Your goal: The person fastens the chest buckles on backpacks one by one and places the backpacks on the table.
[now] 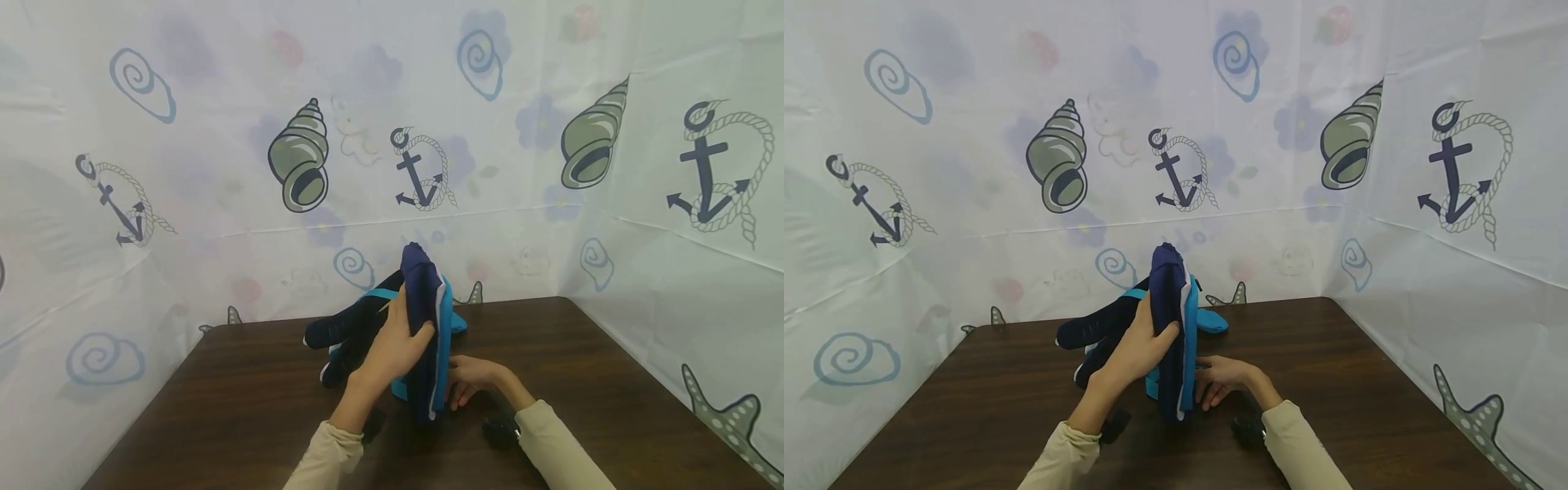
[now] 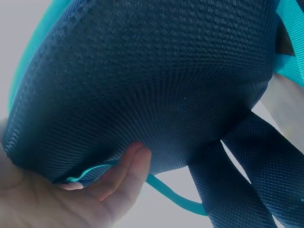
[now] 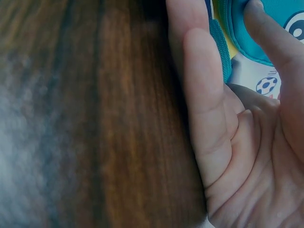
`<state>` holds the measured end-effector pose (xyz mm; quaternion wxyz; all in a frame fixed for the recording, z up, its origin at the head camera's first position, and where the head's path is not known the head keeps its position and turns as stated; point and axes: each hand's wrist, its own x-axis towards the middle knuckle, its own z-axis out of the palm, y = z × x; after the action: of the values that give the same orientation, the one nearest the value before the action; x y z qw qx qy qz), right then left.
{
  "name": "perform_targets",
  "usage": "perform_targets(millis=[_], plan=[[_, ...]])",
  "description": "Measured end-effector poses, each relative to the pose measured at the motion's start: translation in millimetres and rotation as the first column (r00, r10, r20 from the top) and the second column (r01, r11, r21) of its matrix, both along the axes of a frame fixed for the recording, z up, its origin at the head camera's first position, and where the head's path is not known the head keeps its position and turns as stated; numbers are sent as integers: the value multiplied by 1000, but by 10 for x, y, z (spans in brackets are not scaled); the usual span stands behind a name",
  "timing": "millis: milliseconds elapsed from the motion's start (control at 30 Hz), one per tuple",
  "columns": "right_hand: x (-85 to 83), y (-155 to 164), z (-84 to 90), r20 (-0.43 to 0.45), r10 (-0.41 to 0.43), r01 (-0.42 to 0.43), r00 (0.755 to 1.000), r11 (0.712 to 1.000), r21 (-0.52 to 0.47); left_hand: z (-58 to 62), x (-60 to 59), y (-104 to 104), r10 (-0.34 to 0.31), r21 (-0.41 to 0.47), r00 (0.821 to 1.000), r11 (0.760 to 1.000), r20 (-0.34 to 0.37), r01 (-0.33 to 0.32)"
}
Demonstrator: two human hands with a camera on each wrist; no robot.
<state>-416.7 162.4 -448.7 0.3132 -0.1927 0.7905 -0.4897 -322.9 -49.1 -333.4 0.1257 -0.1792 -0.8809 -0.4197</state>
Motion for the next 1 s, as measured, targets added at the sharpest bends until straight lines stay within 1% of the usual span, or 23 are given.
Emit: perform_targets(millis=[100, 200, 267, 367, 467, 600, 767, 1000], plan=[[9, 12, 4, -13, 10, -10, 1000, 1000, -5, -18, 5, 28, 3, -56, 999, 998, 41, -1], [6, 24, 1, -16, 15, -15, 1000, 1000, -9, -39, 9, 60, 24, -116, 995, 993, 95, -13], [7, 31, 4, -11, 16, -16, 1000, 1000, -15, -51, 14, 74, 24, -124, 992, 992, 123, -9], [-1, 39, 5, 0, 22, -22, 1000, 1000, -20, -43, 44, 74, 3, -103, 988, 995, 157, 13], [-6, 40, 5, -1, 29, -29, 1000, 999, -15, -34, 70, 67, -3, -106, 983, 994, 182, 23], [-14, 31, 0, -10, 29, -29, 1000, 1000, -11, -31, 87, 58, 28, -156, 976, 988, 216, 6], [-12, 30, -16, -27, 18, -18, 999, 1000, -9, -39, 86, 57, 30, -208, 969, 978, 243, 22], [-17, 35, -23, -16, 9, -9, 1000, 1000, -10, -57, 85, 61, 43, -262, 960, 965, 277, 32]])
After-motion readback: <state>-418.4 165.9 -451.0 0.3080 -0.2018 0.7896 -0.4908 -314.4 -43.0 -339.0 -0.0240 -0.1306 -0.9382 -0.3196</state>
